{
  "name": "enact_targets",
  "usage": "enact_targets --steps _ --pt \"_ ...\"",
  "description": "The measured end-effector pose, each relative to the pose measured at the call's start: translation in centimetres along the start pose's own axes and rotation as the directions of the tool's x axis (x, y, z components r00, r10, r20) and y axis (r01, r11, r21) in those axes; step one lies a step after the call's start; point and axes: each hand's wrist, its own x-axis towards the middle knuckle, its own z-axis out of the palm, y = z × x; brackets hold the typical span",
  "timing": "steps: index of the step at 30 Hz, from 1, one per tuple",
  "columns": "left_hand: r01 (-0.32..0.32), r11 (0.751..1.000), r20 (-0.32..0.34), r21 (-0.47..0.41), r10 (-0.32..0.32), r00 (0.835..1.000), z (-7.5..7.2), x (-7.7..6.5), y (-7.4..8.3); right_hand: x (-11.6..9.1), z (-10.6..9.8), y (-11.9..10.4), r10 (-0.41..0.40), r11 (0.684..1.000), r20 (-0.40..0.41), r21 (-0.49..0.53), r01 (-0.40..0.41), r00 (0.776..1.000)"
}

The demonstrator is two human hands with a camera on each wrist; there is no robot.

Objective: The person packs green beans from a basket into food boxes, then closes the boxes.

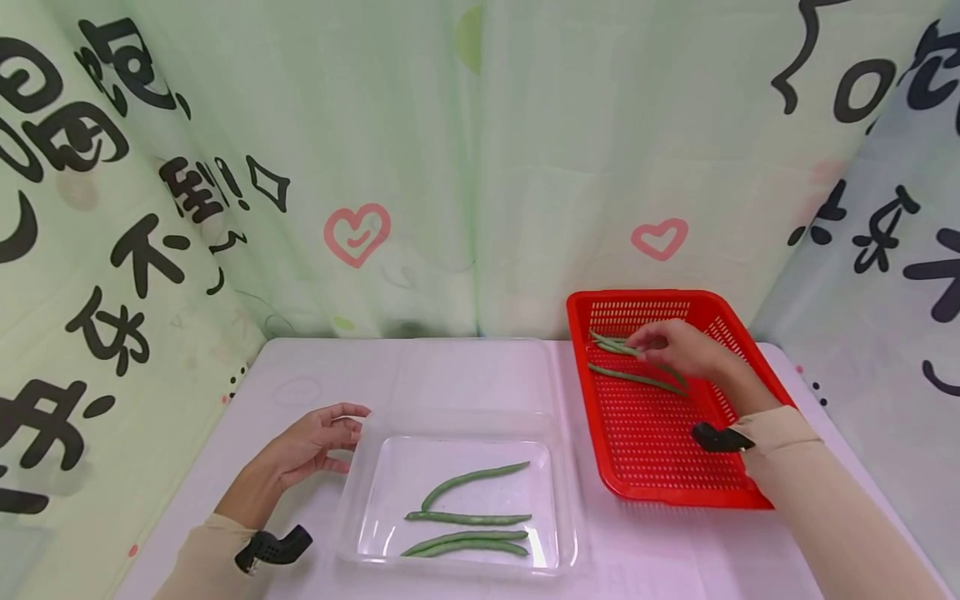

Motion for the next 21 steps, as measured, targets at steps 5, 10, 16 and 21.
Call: enact_targets --steps 5,10,16,21 --pt "0.001 1.0 0.002 -0.004 -0.001 1.0 0.1 0.0 0.1 -0.4 -0.2 -0.8 -0.011 1.0 0.0 0.017 0.011 1.0" --pt "0.002 1.0 0.003 -0.003 -0.002 1.0 0.1 -0.1 0.1 -0.8 -0.3 -1.6 -0.03 0.999 0.006 0.037 0.03 1.0" --pt "0.001 1.0 0.004 -0.001 -0.001 1.0 0.1 -0.2 0.2 -1.4 -0.4 -2.9 -0.063 0.997 0.001 0.033 0.063 0.998" --pt "-0.001 1.0 0.005 -0.003 0.001 1.0 0.1 -0.2 0.1 -1.9 -0.2 -4.2 -0.088 0.996 -0.001 0.022 0.088 0.996"
